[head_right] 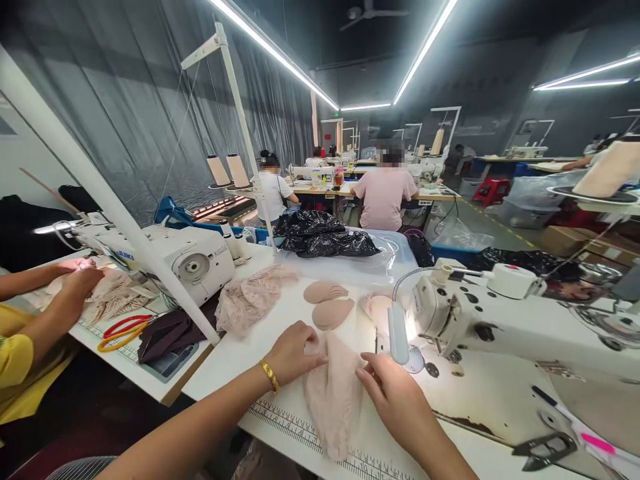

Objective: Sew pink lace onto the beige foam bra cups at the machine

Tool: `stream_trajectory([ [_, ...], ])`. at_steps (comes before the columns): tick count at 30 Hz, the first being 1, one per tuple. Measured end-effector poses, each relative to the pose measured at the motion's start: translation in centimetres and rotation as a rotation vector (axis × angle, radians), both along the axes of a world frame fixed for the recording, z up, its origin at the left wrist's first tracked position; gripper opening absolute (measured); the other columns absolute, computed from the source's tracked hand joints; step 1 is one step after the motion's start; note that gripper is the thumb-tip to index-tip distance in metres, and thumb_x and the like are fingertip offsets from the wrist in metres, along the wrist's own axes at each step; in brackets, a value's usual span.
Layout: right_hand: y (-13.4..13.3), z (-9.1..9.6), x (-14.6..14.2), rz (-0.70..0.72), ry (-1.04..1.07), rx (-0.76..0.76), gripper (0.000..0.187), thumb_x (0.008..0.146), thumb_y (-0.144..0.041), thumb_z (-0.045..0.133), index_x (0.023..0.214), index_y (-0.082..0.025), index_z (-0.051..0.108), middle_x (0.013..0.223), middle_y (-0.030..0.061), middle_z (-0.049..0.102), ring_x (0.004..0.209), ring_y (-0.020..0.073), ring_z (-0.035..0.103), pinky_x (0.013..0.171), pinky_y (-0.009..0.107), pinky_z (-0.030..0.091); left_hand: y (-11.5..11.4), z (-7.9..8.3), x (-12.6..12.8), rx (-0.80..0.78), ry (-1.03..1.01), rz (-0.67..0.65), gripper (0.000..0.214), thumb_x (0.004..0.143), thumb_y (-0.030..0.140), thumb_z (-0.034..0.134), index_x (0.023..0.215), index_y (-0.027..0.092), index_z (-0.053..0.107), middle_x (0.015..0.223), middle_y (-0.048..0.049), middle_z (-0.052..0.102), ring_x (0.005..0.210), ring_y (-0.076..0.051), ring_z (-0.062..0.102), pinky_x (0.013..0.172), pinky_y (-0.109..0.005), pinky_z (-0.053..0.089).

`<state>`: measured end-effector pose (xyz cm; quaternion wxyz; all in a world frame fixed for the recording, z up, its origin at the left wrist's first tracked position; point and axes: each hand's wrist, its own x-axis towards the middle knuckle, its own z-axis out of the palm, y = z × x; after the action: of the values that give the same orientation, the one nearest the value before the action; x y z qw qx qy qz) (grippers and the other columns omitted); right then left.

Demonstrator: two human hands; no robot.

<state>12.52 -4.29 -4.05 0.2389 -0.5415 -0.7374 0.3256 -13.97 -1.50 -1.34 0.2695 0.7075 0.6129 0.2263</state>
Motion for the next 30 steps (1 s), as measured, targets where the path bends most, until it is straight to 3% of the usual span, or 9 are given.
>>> stream_trajectory([
  [4,1.3,-0.7,-2.3,-0.047,0.053,0.053,0.018,0.093,-0.043,0.054,0.096,-0.026,0.061,0.091,0.0056,0.065,0.092,0.0292,0.061,0.079,0.042,0.044,0.2,-0.1,2.1,-0.025,-0.198,-0.076,0.027,0.066,0.024,0.067,0.061,0.021,0.041,0.071,0.0009,0.046,0.074,-0.018,0.044,0.071,-0.031,0.037],
  [6,1.3,-0.9,-2.5,-0.045,0.119,0.062,0.016,0.092,-0.040,0.056,0.083,-0.026,0.055,0.087,0.0036,0.061,0.087,0.0266,0.058,0.076,0.040,0.043,-0.3,-0.1,2.6,-0.063,-0.346,-0.085,0.031,0.070,0.031,0.062,0.063,0.022,0.034,0.066,0.0039,0.037,0.066,-0.014,0.037,0.063,-0.028,0.031],
  [9,0.8,-0.9,-1.8,-0.041,0.264,0.025,0.023,0.096,-0.045,0.056,0.084,-0.026,0.054,0.087,0.0008,0.059,0.078,0.0213,0.054,0.073,0.035,0.043,-1.3,0.2,2.8,-0.110,-0.548,-0.064,0.041,0.078,0.048,0.057,0.069,0.024,0.026,0.068,0.0053,0.033,0.064,-0.011,0.034,0.061,-0.025,0.031],
  [15,0.1,-0.6,-1.0,-0.125,0.541,-0.105,0.040,0.091,-0.064,0.064,0.092,-0.025,0.056,0.080,-0.0022,0.054,0.073,0.0184,0.053,0.065,0.030,0.042,-2.7,0.8,3.5,-0.208,-1.019,0.020,0.068,0.067,0.057,0.085,0.068,0.022,0.027,0.063,0.0083,0.031,0.061,-0.008,0.028,0.061,-0.023,0.026],
  [18,-0.1,-0.3,-1.0,-0.166,0.677,-0.212,0.051,0.083,-0.069,0.072,0.103,-0.024,0.064,0.079,-0.0030,0.050,0.071,0.0170,0.048,0.062,0.028,0.037,-2.9,1.0,3.5,-0.174,-0.981,0.043,0.067,0.068,0.058,0.086,0.068,0.022,0.030,0.063,0.0083,0.033,0.061,-0.009,0.028,0.061,-0.023,0.025],
  [21,-0.5,0.2,-1.1,-0.108,0.699,-0.291,0.050,0.079,-0.071,0.076,0.087,-0.022,0.068,0.072,-0.0043,0.045,0.070,0.0154,0.042,0.063,0.028,0.034,-2.6,1.1,3.2,-0.172,-0.940,0.041,0.061,0.069,0.053,0.086,0.070,0.022,0.034,0.063,0.0086,0.034,0.062,-0.009,0.027,0.060,-0.023,0.025],
  [24,-0.8,0.6,-1.5,-0.096,0.689,-0.272,0.049,0.084,-0.071,0.070,0.077,-0.023,0.060,0.073,-0.0028,0.052,0.073,0.0172,0.048,0.068,0.029,0.038,-2.1,0.9,2.8,-0.187,-0.911,0.009,0.055,0.071,0.050,0.083,0.073,0.022,0.036,0.062,0.0093,0.034,0.061,-0.009,0.028,0.060,-0.023,0.025],
  [27,-0.6,0.3,-2.0,-0.189,0.778,-0.276,0.043,0.085,-0.067,0.068,0.088,-0.026,0.057,0.072,-0.0028,0.060,0.071,0.0191,0.054,0.066,0.031,0.038,-1.8,0.3,2.5,-0.164,-0.830,-0.021,0.050,0.074,0.047,0.080,0.075,0.022,0.037,0.065,0.0087,0.036,0.063,-0.010,0.030,0.061,-0.024,0.027],
  [30,0.0,-0.6,-2.3,-0.265,0.854,-0.250,0.047,0.080,-0.064,0.072,0.101,-0.027,0.054,0.069,-0.0058,0.058,0.059,0.0166,0.050,0.058,0.030,0.034,-1.3,-0.2,1.8,-0.113,-0.674,-0.072,0.046,0.077,0.049,0.078,0.079,0.021,0.041,0.071,0.0065,0.042,0.067,-0.011,0.038,0.063,-0.024,0.034],
])
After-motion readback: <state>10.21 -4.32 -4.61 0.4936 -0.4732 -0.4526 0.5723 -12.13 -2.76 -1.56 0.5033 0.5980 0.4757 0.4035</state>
